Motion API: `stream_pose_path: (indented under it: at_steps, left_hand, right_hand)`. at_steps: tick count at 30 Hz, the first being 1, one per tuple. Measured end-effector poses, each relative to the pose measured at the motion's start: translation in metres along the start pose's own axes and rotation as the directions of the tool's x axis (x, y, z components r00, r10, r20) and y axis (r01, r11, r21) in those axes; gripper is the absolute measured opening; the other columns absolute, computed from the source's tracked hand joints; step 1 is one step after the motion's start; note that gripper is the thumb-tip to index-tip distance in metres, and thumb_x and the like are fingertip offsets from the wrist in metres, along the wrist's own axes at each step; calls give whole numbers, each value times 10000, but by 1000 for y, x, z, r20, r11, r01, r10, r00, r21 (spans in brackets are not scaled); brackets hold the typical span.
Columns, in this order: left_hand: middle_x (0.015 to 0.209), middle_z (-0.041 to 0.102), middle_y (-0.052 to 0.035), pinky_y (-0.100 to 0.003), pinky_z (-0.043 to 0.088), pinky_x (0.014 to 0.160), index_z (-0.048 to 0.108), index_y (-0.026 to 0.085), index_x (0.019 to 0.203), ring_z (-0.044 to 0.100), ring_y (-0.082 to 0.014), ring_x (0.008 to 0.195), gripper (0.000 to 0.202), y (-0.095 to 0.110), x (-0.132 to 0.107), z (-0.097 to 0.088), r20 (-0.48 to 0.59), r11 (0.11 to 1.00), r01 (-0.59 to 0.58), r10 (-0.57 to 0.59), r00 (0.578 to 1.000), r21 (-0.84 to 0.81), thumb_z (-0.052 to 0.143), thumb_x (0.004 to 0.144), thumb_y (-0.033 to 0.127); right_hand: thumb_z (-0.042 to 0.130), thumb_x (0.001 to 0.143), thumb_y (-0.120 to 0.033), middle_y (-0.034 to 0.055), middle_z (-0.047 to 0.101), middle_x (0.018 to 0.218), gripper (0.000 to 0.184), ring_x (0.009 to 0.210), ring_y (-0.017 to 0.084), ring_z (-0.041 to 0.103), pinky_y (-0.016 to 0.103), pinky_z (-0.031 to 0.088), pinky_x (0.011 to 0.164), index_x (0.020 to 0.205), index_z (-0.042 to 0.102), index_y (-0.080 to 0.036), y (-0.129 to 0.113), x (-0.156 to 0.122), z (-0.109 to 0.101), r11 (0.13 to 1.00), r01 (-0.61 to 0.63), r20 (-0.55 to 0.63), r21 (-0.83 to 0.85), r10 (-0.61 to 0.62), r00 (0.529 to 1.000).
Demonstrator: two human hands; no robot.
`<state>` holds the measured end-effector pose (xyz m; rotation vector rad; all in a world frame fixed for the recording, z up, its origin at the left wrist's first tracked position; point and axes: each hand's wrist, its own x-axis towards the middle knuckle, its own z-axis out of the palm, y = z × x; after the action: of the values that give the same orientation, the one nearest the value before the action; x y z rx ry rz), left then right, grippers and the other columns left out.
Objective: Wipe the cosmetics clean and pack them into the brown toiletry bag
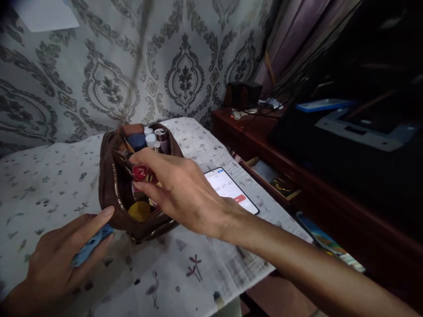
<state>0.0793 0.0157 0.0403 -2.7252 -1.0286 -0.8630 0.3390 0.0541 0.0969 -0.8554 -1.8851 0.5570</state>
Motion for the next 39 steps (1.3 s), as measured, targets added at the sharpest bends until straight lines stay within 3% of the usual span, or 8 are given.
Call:
stream_pose_path:
  at_steps: [4,11,25,34,39]
  left_hand:
    - [842,698,-32,-232,528,585,240,297,1602,661,-159,685,749,-2,-1,-1,-5,999,-29,29,1000,19,553,943,128]
    - [804,685,-9,-181,499,577,273,244,1593,646,-119,664,655,1,7,-4,-26,996,-62,63,998,64,501,990,131]
    - [787,674,-5,-191,516,564,257,253,1597,643,-125,680,687,0,11,-3,-16,996,-85,86,996,34,512,977,100]
    - [791,673,3,-198,497,548,249,255,1597,629,-116,647,655,0,8,-4,7,998,-45,44,999,46,493,1000,142]
    - [790,674,-9,-205,491,542,401,205,1508,637,-117,659,531,0,5,-2,-23,999,-43,44,999,22,513,992,155]
  right_hand:
    - [661,886,-160,-43,668,818,135,695,115,606,226,438,637,988,669,-249,3,7,6,995,-27,173,-96,43,984]
    - [563,920,-82,13,650,905,128,754,126,568,250,356,652,996,586,-182,1,15,3,939,33,403,-342,115,908]
    - [535,924,-103,-8,603,798,91,648,98,509,251,311,594,890,591,-166,15,14,1,960,60,369,-273,47,928]
    - [518,965,-169,12,674,848,161,723,128,603,251,403,646,1007,673,-185,13,17,1,957,47,368,-287,65,928]
    - [537,971,-185,36,702,924,204,760,141,632,255,445,663,1117,679,-192,15,18,3,936,90,411,-340,62,910]
